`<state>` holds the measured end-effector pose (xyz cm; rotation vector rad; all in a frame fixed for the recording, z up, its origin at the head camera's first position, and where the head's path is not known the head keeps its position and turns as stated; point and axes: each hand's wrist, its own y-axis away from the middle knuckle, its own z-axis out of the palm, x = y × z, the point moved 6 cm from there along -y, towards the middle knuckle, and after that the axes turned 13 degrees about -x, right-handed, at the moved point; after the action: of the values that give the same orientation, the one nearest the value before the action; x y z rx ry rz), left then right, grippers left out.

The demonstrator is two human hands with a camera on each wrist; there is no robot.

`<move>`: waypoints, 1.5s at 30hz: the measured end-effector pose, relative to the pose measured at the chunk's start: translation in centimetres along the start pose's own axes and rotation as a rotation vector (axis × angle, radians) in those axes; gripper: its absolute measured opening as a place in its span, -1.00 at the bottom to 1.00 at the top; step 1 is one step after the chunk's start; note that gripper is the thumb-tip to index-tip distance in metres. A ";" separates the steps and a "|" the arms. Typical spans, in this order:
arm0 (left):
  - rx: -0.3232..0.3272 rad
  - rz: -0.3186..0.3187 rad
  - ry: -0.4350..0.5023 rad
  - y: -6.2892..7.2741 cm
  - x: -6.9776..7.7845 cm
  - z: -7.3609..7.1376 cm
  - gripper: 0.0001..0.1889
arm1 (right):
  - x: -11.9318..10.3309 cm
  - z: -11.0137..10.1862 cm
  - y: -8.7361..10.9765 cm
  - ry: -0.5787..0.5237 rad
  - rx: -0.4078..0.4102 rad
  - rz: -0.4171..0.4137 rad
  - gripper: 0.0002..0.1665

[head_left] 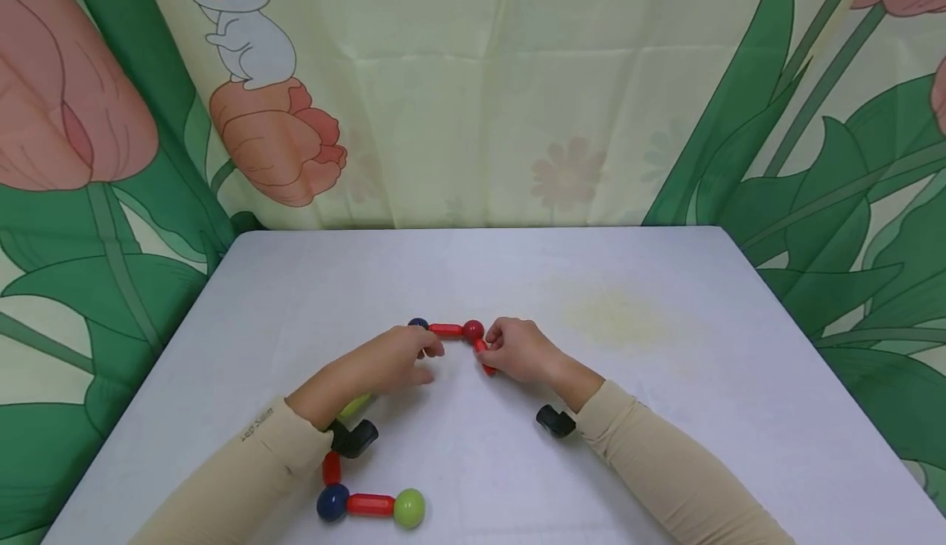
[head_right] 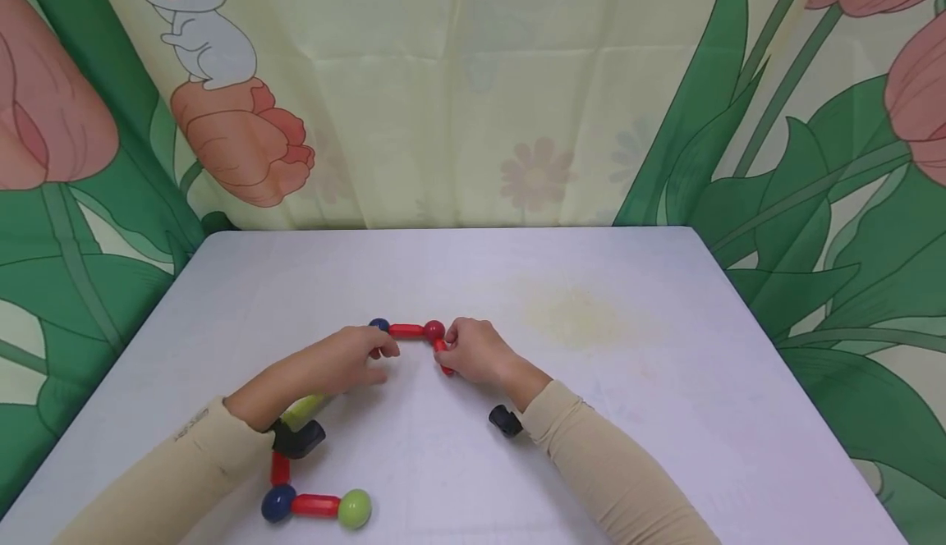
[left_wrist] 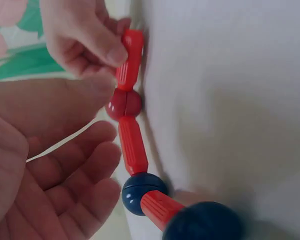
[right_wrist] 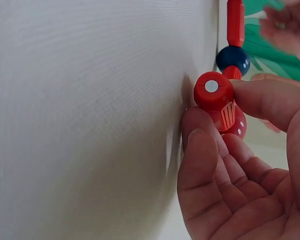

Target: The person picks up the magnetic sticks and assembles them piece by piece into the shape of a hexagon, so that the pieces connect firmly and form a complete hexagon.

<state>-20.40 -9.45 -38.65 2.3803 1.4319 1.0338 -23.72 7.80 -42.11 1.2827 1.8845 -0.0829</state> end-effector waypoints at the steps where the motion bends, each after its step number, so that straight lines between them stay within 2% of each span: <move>1: -0.018 0.005 0.010 0.5 0.1 0.4 -0.64 | 0.0 0.0 0.0 -0.002 0.001 0.001 -0.80; 7: -0.129 0.060 0.078 3.3 0.4 2.7 -0.60 | 0.0 0.1 0.0 -0.002 0.001 -0.006 -0.79; 11: -0.200 0.079 0.096 4.6 0.3 4.2 -0.59 | 0.1 0.1 0.1 -0.019 -0.005 0.001 -0.75; 17: -0.297 0.074 0.052 5.6 0.2 6.0 -0.59 | 0.1 -0.1 0.1 -0.036 -0.023 0.021 -0.66; 25: -0.373 0.093 0.056 6.5 0.5 6.5 -0.61 | -0.4 -1.0 -0.2 -0.002 -0.014 0.022 -0.62; 30: -0.428 0.094 0.073 6.9 0.5 7.3 -0.63 | -0.7 -1.3 -0.7 -0.008 -0.006 0.028 -0.49; 34: -0.453 0.124 0.037 6.5 -0.1 8.3 -0.67 | -1.1 -1.2 -1.1 0.006 -0.024 0.003 -0.39; 38: -0.471 0.151 0.036 6.2 -0.4 9.0 -0.73 | -1.3 -1.1 -1.5 0.028 -0.047 -0.020 -0.42; 41: -0.464 0.163 0.069 6.3 0.1 8.9 -0.76 | -1.3 -1.0 -1.6 0.044 -0.048 -0.027 -0.51; 45: -0.418 0.172 0.070 6.3 1.1 8.5 -0.79 | -1.4 -1.1 -1.6 0.052 -0.037 -0.041 -0.60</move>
<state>-10.19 -10.20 -41.47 2.2004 0.9245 1.3192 -25.46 6.47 -41.06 1.2324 1.9478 -0.0358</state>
